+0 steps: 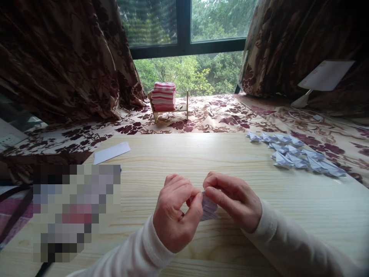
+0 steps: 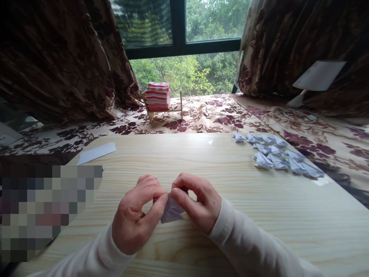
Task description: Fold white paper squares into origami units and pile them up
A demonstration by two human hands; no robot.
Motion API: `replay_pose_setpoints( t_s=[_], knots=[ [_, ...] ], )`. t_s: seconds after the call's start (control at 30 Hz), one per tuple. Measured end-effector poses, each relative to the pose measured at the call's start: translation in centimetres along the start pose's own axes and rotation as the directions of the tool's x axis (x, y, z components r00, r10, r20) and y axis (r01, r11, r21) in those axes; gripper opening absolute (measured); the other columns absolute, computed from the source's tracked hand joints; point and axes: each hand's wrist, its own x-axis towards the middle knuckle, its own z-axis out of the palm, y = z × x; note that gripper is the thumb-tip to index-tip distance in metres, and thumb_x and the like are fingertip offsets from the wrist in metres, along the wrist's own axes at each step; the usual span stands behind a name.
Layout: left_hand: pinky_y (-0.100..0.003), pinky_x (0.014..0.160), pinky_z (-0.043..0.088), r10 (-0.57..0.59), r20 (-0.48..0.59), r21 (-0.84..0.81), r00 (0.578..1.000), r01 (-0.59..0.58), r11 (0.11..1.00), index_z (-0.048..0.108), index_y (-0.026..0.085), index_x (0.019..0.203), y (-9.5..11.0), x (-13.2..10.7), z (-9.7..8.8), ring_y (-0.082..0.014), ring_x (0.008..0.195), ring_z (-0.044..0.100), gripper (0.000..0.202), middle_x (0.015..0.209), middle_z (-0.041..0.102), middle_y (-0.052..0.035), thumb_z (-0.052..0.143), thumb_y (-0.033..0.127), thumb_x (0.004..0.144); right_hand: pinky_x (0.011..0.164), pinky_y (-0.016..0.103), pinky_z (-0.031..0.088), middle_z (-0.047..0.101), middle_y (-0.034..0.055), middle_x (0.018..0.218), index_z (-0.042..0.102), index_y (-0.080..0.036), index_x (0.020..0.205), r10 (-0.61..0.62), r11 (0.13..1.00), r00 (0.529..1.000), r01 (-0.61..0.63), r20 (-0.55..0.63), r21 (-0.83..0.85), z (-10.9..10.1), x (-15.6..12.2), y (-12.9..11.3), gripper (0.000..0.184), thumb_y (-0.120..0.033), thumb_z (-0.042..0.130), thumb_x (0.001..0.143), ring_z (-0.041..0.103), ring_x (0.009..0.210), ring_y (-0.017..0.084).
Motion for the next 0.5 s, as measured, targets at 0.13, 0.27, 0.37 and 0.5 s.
replay_pose_setpoints(
  t_s=[0.13,0.27,0.37,0.5],
  knots=[
    [-0.033,0.071,0.037,-0.005,-0.004,0.003,1.000,0.005,1.000,0.051,0.018,0.060,-0.09,-0.11,0.01,-0.0135,0.059,0.046,0.021,0.056,0.050,0.0008,0.047,0.011,0.080,0.053,0.024,0.037,0.047,-0.0001,0.062,0.051,-0.017,0.068,0.032,0.999,0.999,-0.032,0.017,0.041,0.00,0.07,0.16,0.028,-0.032,0.042,0.090,0.043,0.058,0.011],
    [-0.033,0.071,0.036,-0.007,-0.004,0.009,1.000,0.007,1.000,0.050,0.018,0.059,-0.11,-0.09,0.00,-0.0132,0.059,0.045,0.021,0.056,0.049,0.0009,0.048,0.010,0.079,0.052,0.023,0.037,0.046,-0.0008,0.062,0.049,-0.017,0.068,0.043,0.998,0.999,-0.043,0.007,0.053,0.16,0.04,0.36,0.025,-0.032,0.046,0.088,0.042,0.058,0.010],
    [-0.033,0.071,0.036,-0.011,0.021,0.015,1.000,0.011,1.000,0.051,0.018,0.059,-0.09,-0.04,0.00,-0.0131,0.059,0.045,0.021,0.055,0.048,0.0012,0.048,0.011,0.079,0.052,0.023,0.036,0.045,-0.0011,0.062,0.049,-0.017,0.068,0.030,0.998,0.999,-0.031,0.014,0.057,0.30,0.06,0.45,0.023,-0.031,0.048,0.086,0.042,0.058,0.010],
    [-0.033,0.071,0.036,-0.018,0.035,0.016,0.999,0.017,1.000,0.051,0.018,0.059,-0.13,0.08,0.03,-0.0131,0.058,0.045,0.022,0.055,0.048,0.0014,0.048,0.011,0.079,0.052,0.024,0.035,0.044,-0.0015,0.059,0.049,-0.017,0.064,0.054,0.997,0.998,-0.055,0.019,0.048,0.21,0.31,0.35,0.029,-0.034,0.045,0.087,0.040,0.056,0.010]
  ],
)
